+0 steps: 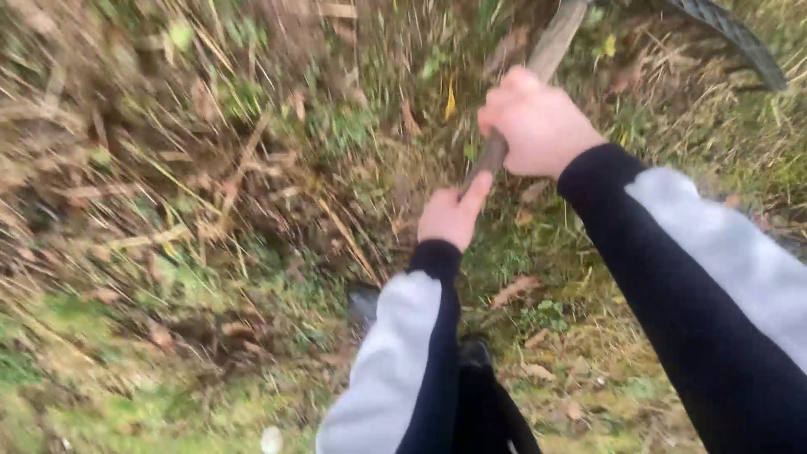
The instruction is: The person rakes dry leaves and grass debris across a grassy yard using a long-handled rake, pulling the material toward themselves in repeated strokes and occasionally repositioning to gather it.
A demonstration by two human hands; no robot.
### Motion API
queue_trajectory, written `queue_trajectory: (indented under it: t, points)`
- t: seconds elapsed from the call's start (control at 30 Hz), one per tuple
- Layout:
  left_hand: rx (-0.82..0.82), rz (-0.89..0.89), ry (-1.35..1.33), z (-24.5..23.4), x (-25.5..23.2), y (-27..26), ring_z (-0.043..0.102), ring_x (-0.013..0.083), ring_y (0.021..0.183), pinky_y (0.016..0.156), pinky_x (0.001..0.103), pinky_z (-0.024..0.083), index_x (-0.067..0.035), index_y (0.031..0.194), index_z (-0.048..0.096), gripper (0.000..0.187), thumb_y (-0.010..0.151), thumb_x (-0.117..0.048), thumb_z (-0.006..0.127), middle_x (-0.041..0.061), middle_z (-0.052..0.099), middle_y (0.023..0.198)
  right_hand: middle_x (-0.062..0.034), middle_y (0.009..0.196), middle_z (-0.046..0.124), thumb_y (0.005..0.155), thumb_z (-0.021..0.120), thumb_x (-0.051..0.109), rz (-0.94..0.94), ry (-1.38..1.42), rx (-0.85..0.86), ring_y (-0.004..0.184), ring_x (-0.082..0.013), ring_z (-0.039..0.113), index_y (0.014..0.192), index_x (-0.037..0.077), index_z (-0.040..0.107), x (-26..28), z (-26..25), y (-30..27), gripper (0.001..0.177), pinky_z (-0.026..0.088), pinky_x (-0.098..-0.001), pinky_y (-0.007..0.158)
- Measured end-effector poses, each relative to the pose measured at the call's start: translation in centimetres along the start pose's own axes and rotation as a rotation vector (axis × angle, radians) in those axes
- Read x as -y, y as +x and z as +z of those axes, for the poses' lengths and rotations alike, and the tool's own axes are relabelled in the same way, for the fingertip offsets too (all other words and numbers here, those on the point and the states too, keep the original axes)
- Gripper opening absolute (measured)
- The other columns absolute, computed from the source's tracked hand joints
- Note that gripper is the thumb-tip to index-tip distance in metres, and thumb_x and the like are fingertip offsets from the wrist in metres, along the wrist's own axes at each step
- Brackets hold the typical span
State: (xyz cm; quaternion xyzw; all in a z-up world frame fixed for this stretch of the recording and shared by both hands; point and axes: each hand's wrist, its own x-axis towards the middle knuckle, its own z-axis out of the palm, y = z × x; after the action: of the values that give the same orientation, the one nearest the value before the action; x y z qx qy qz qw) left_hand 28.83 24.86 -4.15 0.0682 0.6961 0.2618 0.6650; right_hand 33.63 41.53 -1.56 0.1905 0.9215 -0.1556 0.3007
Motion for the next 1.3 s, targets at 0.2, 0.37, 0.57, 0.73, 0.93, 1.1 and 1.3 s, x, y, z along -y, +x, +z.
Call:
queue_trajectory:
  t: [0.2,0.37,0.57,0.73,0.93,1.1,1.3]
  points:
    - [-0.156,-0.113,0.238,1.6,15.0,1.7,0.067,0.0394,0.093,0.084,0.048,0.049,-0.005,0.092,0.065,0.077,0.088,-0.077,0.038,0.018,0.073,0.096,0.0013,0.078,0.056,0.062,0.062,-0.003,-0.166,0.142,-0.242,0.093,-0.0273,0.05,0.074,0.013,0.061,5.2,15.2,-1.4,0.02,0.052,-0.042,0.053]
    - [-0.235,-0.194,0.159,4.1,29.0,-2.4,0.07,0.0373,0.091,0.083,0.045,0.051,-0.01,0.092,0.073,0.065,0.091,-0.069,0.044,0.017,0.075,0.092,-0.0045,0.093,0.065,0.067,0.07,0.006,-0.334,0.142,-0.234,0.098,-0.0264,0.058,0.085,0.013,0.069,13.7,22.4,-6.0,0.019,0.06,-0.0447,0.072]
    - [-0.269,-0.436,0.069,2.8,38.1,-11.0,0.072,0.0343,0.089,0.083,0.042,0.053,-0.006,0.09,0.073,0.061,0.09,-0.062,0.048,0.017,0.078,0.09,-0.0009,0.087,0.062,0.077,0.074,0.007,-0.409,0.23,-0.009,0.091,-0.0221,0.05,0.086,0.012,0.073,23.8,27.2,-9.9,0.011,0.055,-0.0366,0.06]
    - [-0.319,-0.401,0.196,2.0,36.9,-12.5,0.069,0.0394,0.104,0.093,0.049,0.05,-0.014,0.094,0.067,0.066,0.09,-0.075,0.043,0.016,0.076,0.1,-0.0019,0.093,0.062,0.066,0.074,0.004,-0.493,0.138,-0.114,0.103,-0.0256,0.054,0.085,0.011,0.069,24.2,24.3,-10.4,0.02,0.06,-0.0391,0.059]
    - [-0.338,-0.11,0.11,-7.1,26.9,-10.5,0.074,0.0247,0.086,0.082,0.045,0.059,-0.014,0.112,0.067,0.066,0.096,-0.069,0.035,0.007,0.074,0.095,-0.0033,0.092,0.059,0.071,0.069,0.01,-0.47,-0.122,-0.293,0.099,-0.0285,0.052,0.083,0.013,0.065,24.2,15.9,-2.6,0.013,0.059,-0.0421,0.056]
    - [-0.442,0.041,-0.008,-17.2,25.3,-2.7,0.071,0.0417,0.099,0.087,0.053,0.053,-0.002,0.103,0.069,0.089,0.081,-0.079,0.03,0.023,0.073,0.108,-0.0002,0.086,0.064,0.077,0.07,0.025,-0.485,-0.331,-0.304,0.107,-0.0316,0.054,0.089,0.022,0.073,27.1,11.4,10.9,0.013,0.059,-0.0511,0.065]
    - [-0.333,-0.001,-0.083,-24.1,34.8,-7.5,0.072,0.0332,0.082,0.08,0.048,0.055,-0.006,0.088,0.067,0.083,0.08,-0.079,0.027,0.015,0.073,0.09,0.0035,0.085,0.064,0.068,0.073,0.022,-0.457,-0.327,-0.302,0.102,-0.0268,0.055,0.081,0.023,0.071,38.3,18.1,12.0,0.013,0.061,-0.0464,0.068]
